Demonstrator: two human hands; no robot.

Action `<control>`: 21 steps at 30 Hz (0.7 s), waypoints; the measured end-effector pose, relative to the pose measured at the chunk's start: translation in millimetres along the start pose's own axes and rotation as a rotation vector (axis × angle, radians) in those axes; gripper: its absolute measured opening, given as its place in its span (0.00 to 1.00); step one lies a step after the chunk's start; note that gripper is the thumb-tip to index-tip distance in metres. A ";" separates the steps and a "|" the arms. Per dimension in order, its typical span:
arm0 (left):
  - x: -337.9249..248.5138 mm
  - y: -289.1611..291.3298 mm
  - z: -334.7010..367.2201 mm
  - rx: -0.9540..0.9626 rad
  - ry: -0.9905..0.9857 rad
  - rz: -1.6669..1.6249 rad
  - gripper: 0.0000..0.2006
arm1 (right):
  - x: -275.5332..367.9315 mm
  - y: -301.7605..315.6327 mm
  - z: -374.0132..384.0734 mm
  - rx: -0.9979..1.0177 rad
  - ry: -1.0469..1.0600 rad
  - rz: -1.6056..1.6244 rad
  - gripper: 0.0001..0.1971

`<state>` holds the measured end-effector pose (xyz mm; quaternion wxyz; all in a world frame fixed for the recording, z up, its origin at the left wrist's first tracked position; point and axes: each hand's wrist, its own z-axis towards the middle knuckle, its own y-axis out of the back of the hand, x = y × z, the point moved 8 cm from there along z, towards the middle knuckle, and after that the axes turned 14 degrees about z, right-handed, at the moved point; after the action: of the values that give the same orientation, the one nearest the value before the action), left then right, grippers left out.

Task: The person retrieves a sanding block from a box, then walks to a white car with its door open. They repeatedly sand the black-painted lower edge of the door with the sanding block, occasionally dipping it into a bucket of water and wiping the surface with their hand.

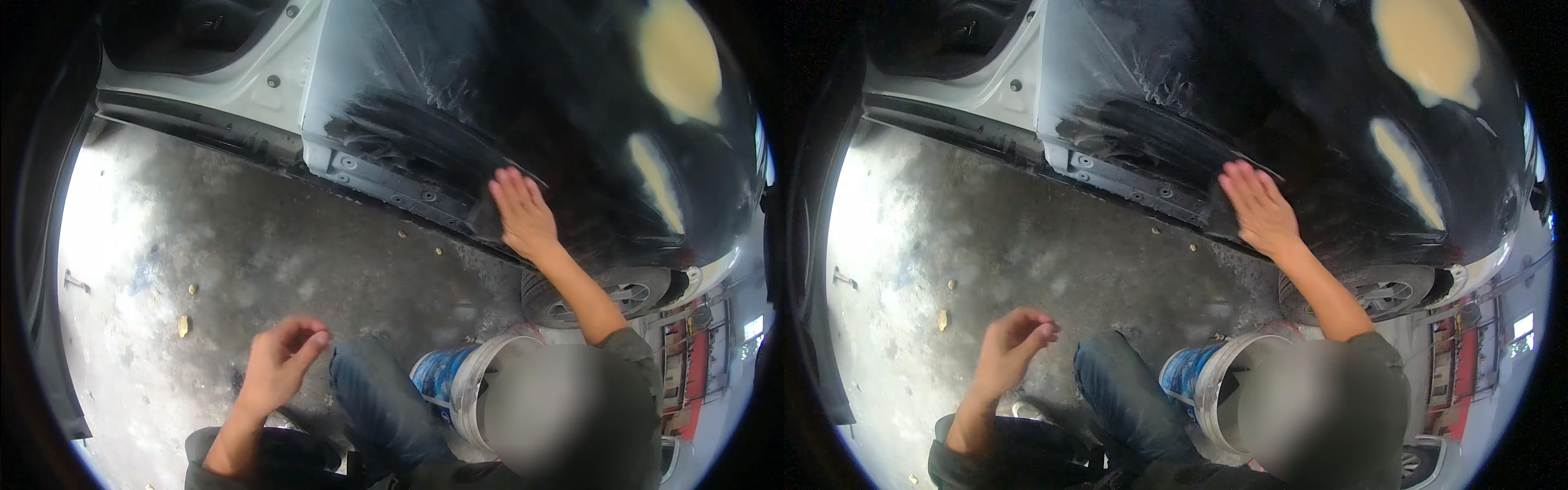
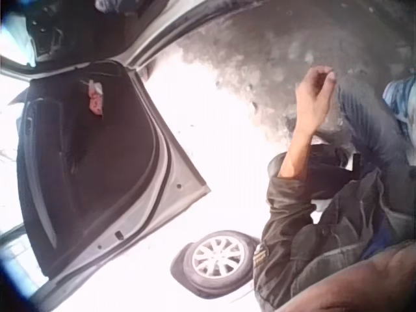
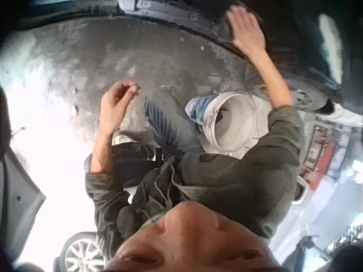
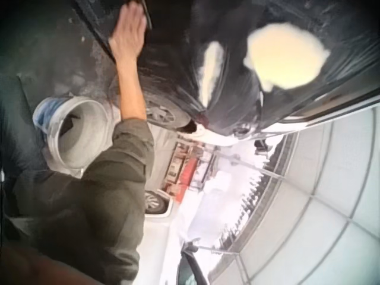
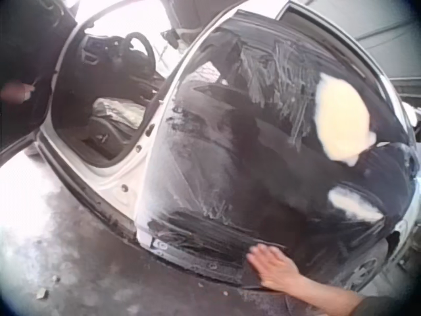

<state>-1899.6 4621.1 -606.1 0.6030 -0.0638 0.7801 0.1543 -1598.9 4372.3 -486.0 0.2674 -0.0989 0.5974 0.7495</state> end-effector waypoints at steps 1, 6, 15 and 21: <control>0.6 9.3 -3.1 -0.015 0.013 0.022 0.09 | -10.8 -5.5 -37.1 -0.001 -0.021 -0.094 0.38; 1.7 18.8 0.1 -0.134 0.009 -0.044 0.08 | 49.1 -21.2 85.5 -0.028 -0.099 0.079 0.35; 8.0 0.9 2.2 -0.052 -0.015 0.040 0.08 | 2.9 -10.5 -30.7 -0.159 -0.169 0.061 0.34; 24.4 37.4 -7.7 -0.260 -0.006 0.171 0.09 | 61.3 32.6 -51.1 -0.322 -0.473 0.658 0.28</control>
<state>-1923.8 4656.0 -621.7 0.5766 -0.0745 0.7543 0.3051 -1676.0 4336.5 -500.9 0.1251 0.2304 0.3948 0.8805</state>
